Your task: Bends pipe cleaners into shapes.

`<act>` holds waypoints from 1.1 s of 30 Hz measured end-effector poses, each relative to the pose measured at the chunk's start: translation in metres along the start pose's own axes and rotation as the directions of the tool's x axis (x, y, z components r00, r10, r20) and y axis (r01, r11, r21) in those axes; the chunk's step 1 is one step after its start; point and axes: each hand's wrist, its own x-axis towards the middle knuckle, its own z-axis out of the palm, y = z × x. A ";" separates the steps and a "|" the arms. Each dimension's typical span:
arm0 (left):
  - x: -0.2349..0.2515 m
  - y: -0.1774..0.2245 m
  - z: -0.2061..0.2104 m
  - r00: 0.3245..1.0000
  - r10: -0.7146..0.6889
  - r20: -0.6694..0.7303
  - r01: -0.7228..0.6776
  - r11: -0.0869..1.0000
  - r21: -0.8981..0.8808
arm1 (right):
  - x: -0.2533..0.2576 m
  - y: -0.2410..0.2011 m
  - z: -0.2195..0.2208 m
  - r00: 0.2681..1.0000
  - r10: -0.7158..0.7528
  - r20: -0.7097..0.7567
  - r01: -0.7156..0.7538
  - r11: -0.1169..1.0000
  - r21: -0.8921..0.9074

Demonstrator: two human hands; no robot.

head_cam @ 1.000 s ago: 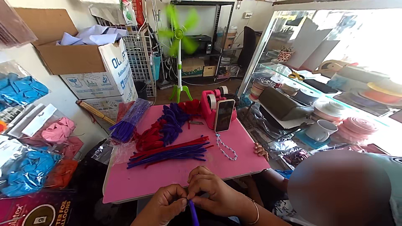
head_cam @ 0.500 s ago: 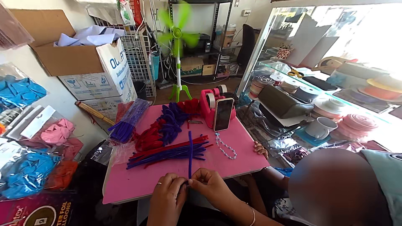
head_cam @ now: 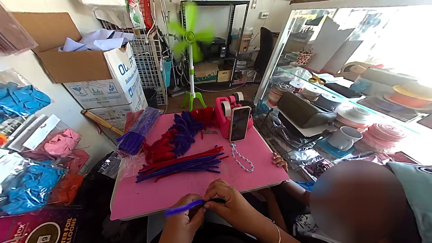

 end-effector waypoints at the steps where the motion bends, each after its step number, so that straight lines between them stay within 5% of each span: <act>1: 0.000 -0.001 0.000 1.000 0.008 -0.014 -0.008 1.000 0.004 | 0.000 0.000 0.000 1.000 -0.003 0.009 0.003 1.000 -0.016; 5: 0.000 -0.001 -0.004 0.998 0.053 -0.033 -0.049 0.992 0.114 | -0.001 0.002 -0.002 1.000 -0.014 0.021 0.015 0.998 -0.064; 12: 0.000 0.005 -0.005 0.998 -0.058 -0.001 0.058 0.998 0.027 | -0.006 0.007 0.001 0.999 -0.046 -0.011 0.047 0.999 0.007; 21: -0.003 0.012 0.002 0.999 0.038 -0.002 -0.036 0.945 0.326 | -0.010 0.007 0.011 0.998 0.062 0.004 -0.062 0.998 -0.002; 28: -0.001 0.017 0.011 0.996 0.065 -0.063 -0.027 0.876 0.481 | -0.013 0.005 0.028 0.980 0.089 -0.179 -0.133 0.957 -0.258; 33: -0.003 0.016 0.008 0.997 0.071 -0.039 -0.041 0.854 0.519 | -0.010 -0.003 0.022 0.968 0.185 -0.168 -0.194 0.980 -0.043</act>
